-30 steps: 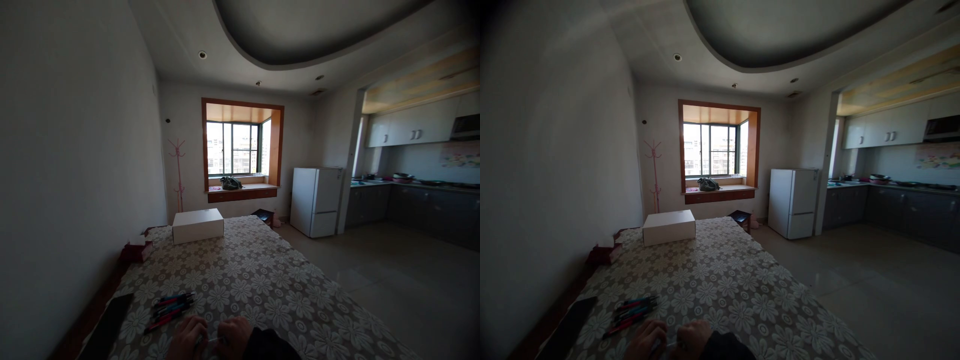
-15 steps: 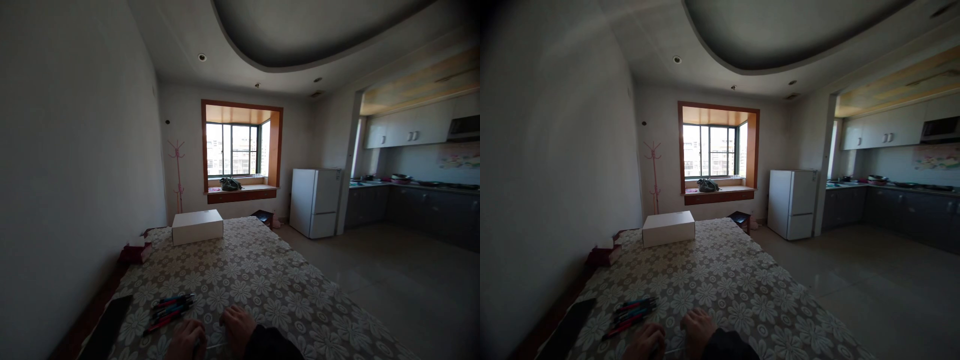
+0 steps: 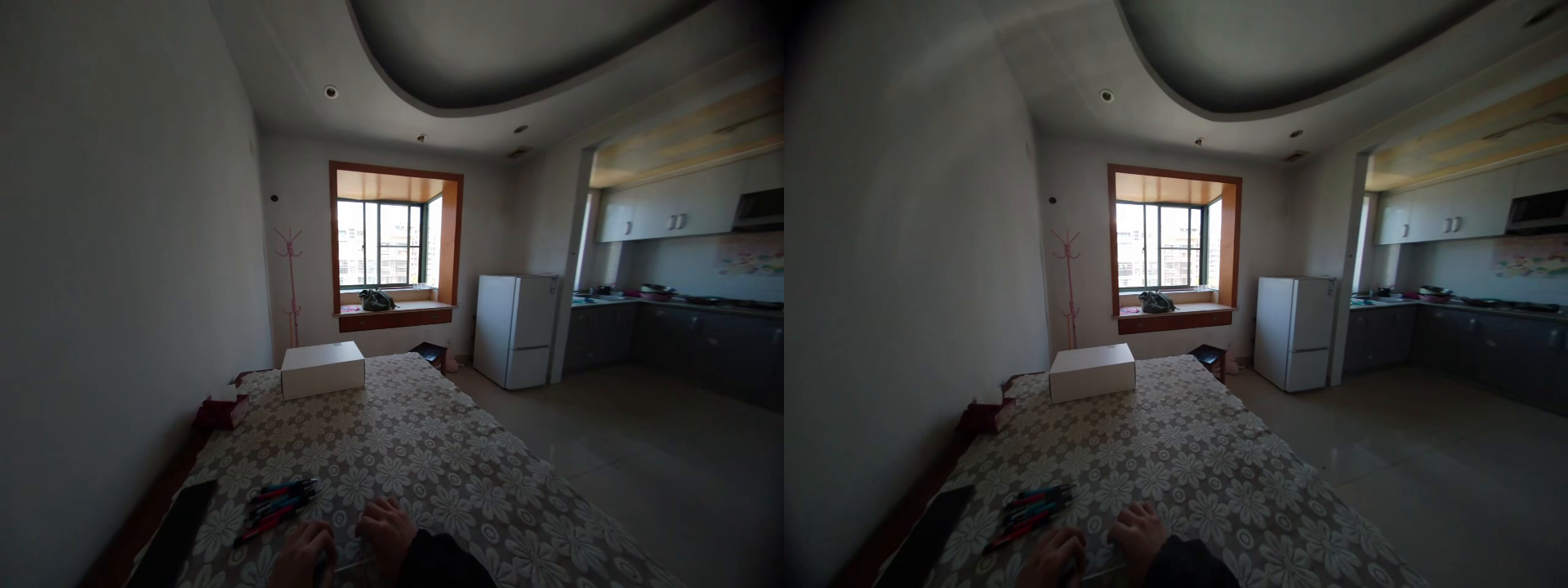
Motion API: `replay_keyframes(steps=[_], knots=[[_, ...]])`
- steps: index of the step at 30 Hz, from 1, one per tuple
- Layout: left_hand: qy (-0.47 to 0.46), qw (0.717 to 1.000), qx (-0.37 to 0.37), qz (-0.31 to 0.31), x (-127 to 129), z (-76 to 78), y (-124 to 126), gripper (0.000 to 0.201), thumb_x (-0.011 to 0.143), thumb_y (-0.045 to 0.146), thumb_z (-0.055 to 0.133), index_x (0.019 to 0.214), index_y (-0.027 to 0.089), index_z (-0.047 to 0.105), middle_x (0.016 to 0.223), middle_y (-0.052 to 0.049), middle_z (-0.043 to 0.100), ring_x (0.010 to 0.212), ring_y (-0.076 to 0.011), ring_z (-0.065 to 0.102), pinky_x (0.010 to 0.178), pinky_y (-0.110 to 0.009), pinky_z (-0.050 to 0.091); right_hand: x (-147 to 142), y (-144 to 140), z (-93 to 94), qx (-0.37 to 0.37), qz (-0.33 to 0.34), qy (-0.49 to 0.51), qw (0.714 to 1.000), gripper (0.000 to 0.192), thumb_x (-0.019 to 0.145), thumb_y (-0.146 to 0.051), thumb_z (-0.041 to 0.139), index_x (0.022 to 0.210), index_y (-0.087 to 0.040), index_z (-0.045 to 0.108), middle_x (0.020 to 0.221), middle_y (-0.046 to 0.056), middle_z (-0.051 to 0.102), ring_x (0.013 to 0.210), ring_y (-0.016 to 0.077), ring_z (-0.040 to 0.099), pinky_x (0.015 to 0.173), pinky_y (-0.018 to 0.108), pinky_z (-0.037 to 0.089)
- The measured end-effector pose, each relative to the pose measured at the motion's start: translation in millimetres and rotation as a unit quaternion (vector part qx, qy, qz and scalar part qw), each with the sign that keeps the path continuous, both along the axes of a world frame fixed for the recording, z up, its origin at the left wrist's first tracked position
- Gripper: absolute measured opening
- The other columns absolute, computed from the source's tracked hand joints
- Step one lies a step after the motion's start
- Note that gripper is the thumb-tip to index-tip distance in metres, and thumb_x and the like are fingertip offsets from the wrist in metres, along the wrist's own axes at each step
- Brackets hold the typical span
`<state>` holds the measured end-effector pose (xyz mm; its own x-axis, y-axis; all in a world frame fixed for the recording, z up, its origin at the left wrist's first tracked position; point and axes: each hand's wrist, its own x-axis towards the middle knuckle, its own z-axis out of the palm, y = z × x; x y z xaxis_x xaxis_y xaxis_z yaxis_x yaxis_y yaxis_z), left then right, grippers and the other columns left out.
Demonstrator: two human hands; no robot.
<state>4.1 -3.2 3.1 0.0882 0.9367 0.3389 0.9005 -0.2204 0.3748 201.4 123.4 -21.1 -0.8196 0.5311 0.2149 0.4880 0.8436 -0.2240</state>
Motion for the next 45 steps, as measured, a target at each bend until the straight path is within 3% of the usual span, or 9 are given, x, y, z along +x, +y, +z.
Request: replay_keyframes(steps=[6, 11, 17, 26, 37, 45], knots=[[0.004, 0.999, -0.046, 0.018, -1.3, 5.2, -0.5, 0.033, 0.057, 0.002, 0.051, 0.080, 0.023, 0.060, 0.112, -0.001, 0.070, 0.112, -0.0209, 0.062, 0.099, -0.029, 0.045, 0.3, 6.4, -11.4, 0.032, 0.012, 0.015, 0.999, 0.020, 0.077, -0.035, 0.071, 0.096, -0.032, 0.073, 0.099, 0.001, 0.071, 0.100, 0.0230, 0.060, 0.100, 0.041, 0.037], [-0.013, 0.995, -0.098, 0.028, -1.3, 9.9, 0.2, 0.033, 0.058, 0.003, 0.051, 0.082, 0.023, 0.061, 0.114, -0.002, 0.069, 0.114, -0.0222, 0.061, 0.100, -0.031, 0.045, -0.4, 7.0, -15.2, 0.066, 0.029, 0.059, 0.996, 0.013, 0.077, -0.033, 0.073, 0.089, -0.035, 0.076, 0.093, 0.000, 0.072, 0.099, 0.0216, 0.058, 0.111, 0.046, 0.027], [-0.011, 0.994, -0.104, 0.028, -2.9, 9.2, 2.2, 0.032, 0.059, 0.004, 0.051, 0.082, 0.023, 0.061, 0.113, -0.002, 0.069, 0.114, -0.0225, 0.060, 0.101, -0.032, 0.044, 1.4, 3.5, -15.1, 0.042, 0.025, 0.095, 0.994, 0.014, 0.076, -0.031, 0.073, 0.089, -0.036, 0.076, 0.092, 0.000, 0.072, 0.102, 0.0235, 0.058, 0.114, 0.054, 0.017], [-0.008, 0.993, -0.107, 0.041, 1.5, 16.6, -1.1, 0.028, 0.061, 0.006, 0.052, 0.082, 0.024, 0.060, 0.109, -0.001, 0.069, 0.111, -0.0220, 0.060, 0.101, -0.030, 0.042, 1.4, -0.2, -9.1, 0.052, 0.026, 0.098, 0.994, 0.016, 0.076, -0.026, 0.072, 0.090, -0.034, 0.075, 0.095, 0.001, 0.072, 0.100, 0.0230, 0.060, 0.110, 0.050, 0.025], [-0.002, 0.992, -0.122, 0.043, -2.9, 10.7, 2.7, 0.035, 0.056, 0.006, 0.053, 0.084, 0.025, 0.061, 0.111, 0.000, 0.069, 0.115, -0.0225, 0.060, 0.104, -0.031, 0.041, 1.2, -3.4, -4.2, 0.054, 0.004, 0.045, 0.998, 0.019, 0.076, -0.035, 0.072, 0.094, -0.034, 0.071, 0.100, 0.000, 0.071, 0.094, 0.0235, 0.063, 0.093, 0.042, 0.039], [-0.015, 0.991, -0.125, 0.050, -1.0, 14.7, -1.9, 0.034, 0.056, 0.008, 0.054, 0.085, 0.024, 0.061, 0.114, -0.001, 0.068, 0.117, -0.0237, 0.058, 0.104, -0.033, 0.039, 2.3, -13.9, 11.9, 0.049, -0.018, 0.075, 0.996, 0.028, 0.078, -0.018, 0.063, 0.104, -0.027, 0.064, 0.101, 0.002, 0.069, 0.085, 0.0192, 0.065, 0.082, 0.032, 0.042]])
